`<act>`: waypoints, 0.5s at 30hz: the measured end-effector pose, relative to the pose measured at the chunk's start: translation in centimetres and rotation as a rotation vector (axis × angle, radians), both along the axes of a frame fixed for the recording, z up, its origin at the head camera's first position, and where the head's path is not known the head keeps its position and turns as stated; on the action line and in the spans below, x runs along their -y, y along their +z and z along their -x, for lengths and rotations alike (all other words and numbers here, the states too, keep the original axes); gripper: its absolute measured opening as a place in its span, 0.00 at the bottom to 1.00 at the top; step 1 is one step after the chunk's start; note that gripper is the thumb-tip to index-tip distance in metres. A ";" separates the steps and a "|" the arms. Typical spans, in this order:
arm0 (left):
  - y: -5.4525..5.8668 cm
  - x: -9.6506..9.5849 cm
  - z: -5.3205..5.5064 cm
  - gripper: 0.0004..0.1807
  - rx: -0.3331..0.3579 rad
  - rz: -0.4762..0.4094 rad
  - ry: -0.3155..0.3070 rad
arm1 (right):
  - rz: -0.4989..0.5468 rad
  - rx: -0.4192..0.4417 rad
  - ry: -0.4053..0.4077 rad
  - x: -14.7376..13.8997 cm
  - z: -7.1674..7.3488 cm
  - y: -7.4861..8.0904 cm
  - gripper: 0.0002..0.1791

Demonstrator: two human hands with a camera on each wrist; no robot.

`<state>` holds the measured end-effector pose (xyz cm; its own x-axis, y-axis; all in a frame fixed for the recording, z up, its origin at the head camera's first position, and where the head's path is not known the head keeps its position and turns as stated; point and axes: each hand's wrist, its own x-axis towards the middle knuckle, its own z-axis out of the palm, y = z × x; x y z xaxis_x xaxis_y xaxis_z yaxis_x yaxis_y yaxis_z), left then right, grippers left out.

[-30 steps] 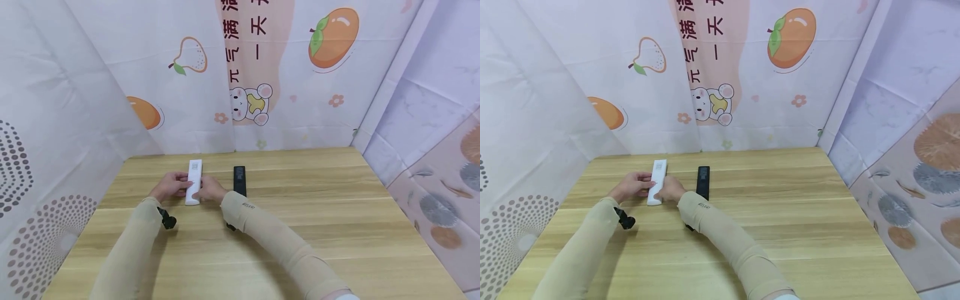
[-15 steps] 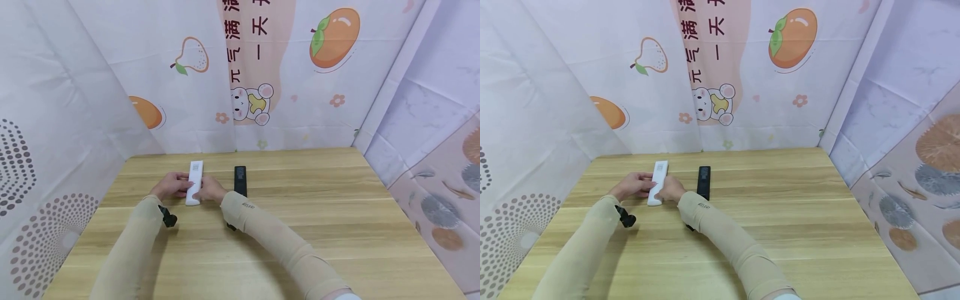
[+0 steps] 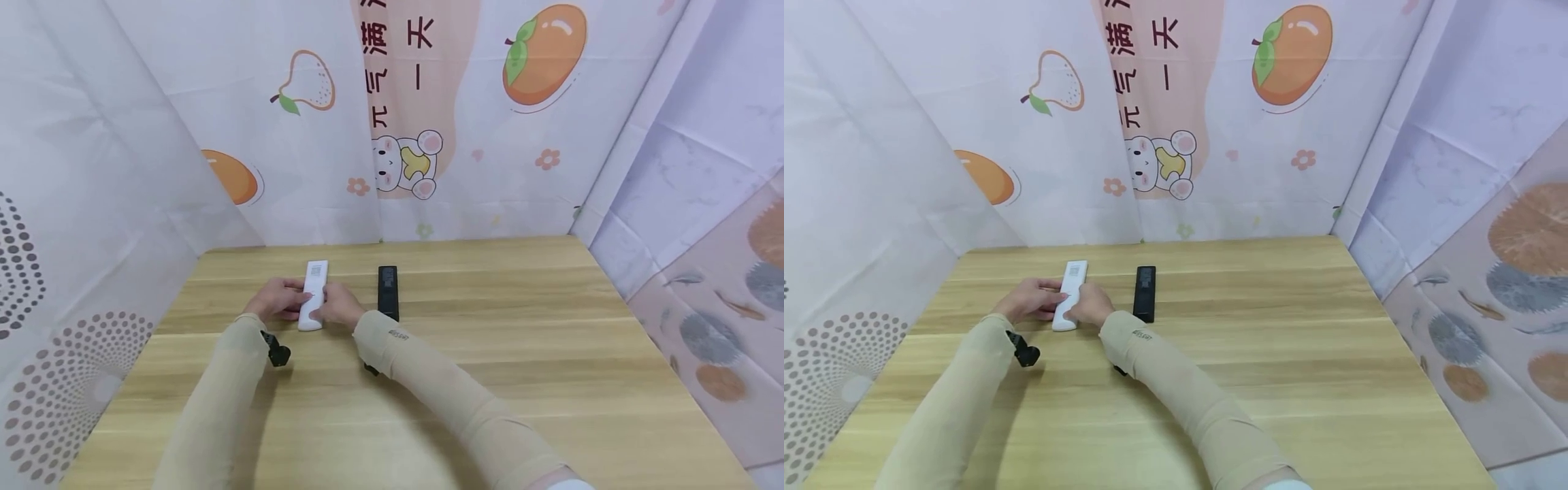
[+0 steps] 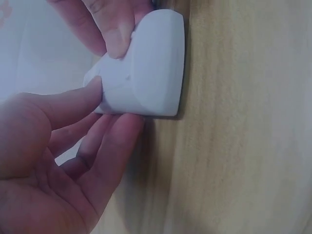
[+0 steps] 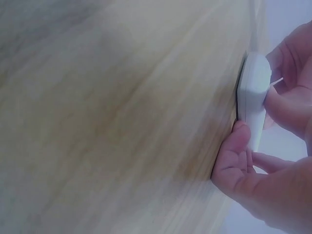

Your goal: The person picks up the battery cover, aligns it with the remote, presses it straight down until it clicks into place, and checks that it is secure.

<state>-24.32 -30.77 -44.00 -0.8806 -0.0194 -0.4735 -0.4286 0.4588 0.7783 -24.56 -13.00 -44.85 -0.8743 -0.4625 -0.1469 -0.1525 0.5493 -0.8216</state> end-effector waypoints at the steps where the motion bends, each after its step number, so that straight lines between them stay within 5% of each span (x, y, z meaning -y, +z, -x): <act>1: 0.2 0.0 0.1 0.30 0.007 0.007 0.006 | 0.006 -0.005 0.003 0.0 0.0 0.1 0.16; 15: 1.1 -0.7 -0.4 0.29 0.041 0.032 0.011 | -0.010 -0.010 -0.007 -0.1 -0.2 -0.2 0.14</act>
<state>-23.96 -30.03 -42.91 -0.8602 -0.0445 -0.5080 -0.4647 0.4786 0.7450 -24.32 -12.91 -45.07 -0.8792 -0.4547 -0.1423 -0.1570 0.5586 -0.8145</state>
